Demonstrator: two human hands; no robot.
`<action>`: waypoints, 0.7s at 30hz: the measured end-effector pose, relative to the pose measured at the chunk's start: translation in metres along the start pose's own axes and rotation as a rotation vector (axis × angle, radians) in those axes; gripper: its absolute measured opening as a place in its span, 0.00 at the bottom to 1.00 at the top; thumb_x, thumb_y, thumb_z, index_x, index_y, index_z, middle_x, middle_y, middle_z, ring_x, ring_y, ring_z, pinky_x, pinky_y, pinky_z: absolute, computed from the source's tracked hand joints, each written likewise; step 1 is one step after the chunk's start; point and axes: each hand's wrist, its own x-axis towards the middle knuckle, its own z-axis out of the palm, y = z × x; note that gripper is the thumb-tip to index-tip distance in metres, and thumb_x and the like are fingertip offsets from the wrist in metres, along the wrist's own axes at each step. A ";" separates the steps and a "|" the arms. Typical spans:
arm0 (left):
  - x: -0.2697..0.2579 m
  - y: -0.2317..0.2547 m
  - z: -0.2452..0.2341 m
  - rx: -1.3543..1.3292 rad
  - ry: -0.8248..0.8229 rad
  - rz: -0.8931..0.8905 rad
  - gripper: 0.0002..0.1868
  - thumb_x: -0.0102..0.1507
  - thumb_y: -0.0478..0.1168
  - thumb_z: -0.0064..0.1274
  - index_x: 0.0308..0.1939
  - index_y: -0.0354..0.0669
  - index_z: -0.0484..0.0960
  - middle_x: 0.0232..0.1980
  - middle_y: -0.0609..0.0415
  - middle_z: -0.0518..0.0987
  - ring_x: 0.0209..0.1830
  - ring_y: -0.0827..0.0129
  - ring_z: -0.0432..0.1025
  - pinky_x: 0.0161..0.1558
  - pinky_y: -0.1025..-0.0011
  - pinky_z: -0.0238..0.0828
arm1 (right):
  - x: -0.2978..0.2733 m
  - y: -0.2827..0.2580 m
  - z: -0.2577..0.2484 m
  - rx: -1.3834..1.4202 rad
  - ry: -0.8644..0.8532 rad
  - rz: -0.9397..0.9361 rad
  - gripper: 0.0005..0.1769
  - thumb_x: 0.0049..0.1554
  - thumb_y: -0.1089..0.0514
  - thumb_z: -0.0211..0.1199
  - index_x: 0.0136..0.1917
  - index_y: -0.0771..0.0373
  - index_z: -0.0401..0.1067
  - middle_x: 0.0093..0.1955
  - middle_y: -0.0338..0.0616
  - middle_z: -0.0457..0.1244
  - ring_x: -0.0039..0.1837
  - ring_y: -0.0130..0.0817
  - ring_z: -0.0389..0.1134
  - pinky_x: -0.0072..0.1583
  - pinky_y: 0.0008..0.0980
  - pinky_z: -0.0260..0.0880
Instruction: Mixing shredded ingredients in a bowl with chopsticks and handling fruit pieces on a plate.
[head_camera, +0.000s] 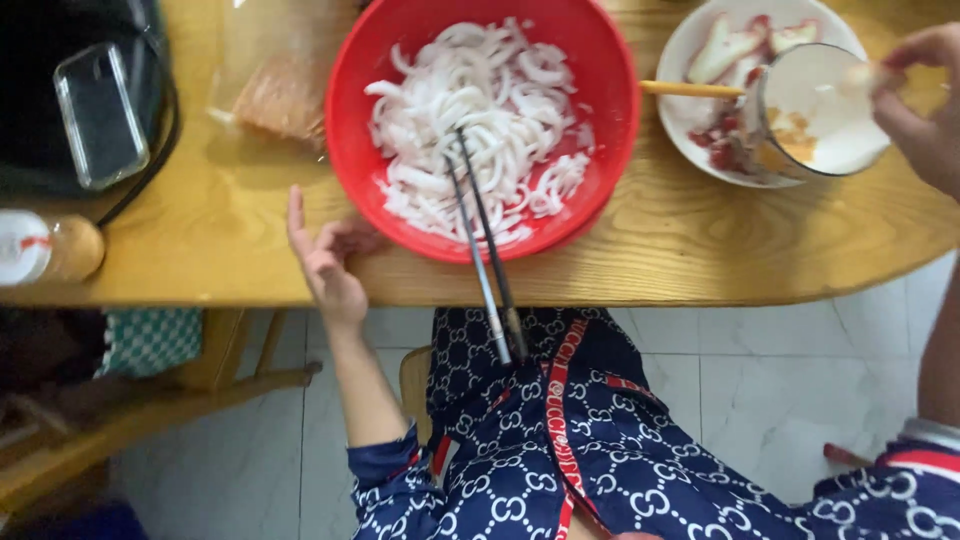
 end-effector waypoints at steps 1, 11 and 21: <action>-0.001 -0.001 -0.001 0.034 0.014 -0.008 0.62 0.55 0.83 0.30 0.77 0.41 0.41 0.35 0.55 0.76 0.31 0.71 0.72 0.35 0.75 0.75 | 0.004 -0.016 -0.006 -0.109 -0.001 -0.050 0.08 0.74 0.68 0.63 0.65 0.73 0.72 0.62 0.56 0.63 0.65 0.51 0.61 0.69 0.43 0.56; 0.000 0.013 0.005 0.026 0.047 -0.030 0.64 0.53 0.85 0.30 0.77 0.42 0.46 0.33 0.53 0.76 0.30 0.71 0.70 0.37 0.76 0.69 | 0.026 -0.028 0.008 -1.029 -0.203 -0.064 0.10 0.69 0.33 0.55 0.52 0.30 0.74 0.45 0.17 0.68 0.52 0.29 0.70 0.51 0.31 0.59; -0.004 0.014 0.003 0.046 0.046 -0.033 0.63 0.53 0.85 0.27 0.78 0.44 0.43 0.34 0.50 0.78 0.30 0.69 0.71 0.37 0.75 0.70 | 0.072 -0.137 -0.027 -0.314 -0.694 0.463 0.15 0.58 0.40 0.58 0.48 0.47 0.79 0.48 0.39 0.72 0.51 0.43 0.70 0.50 0.40 0.65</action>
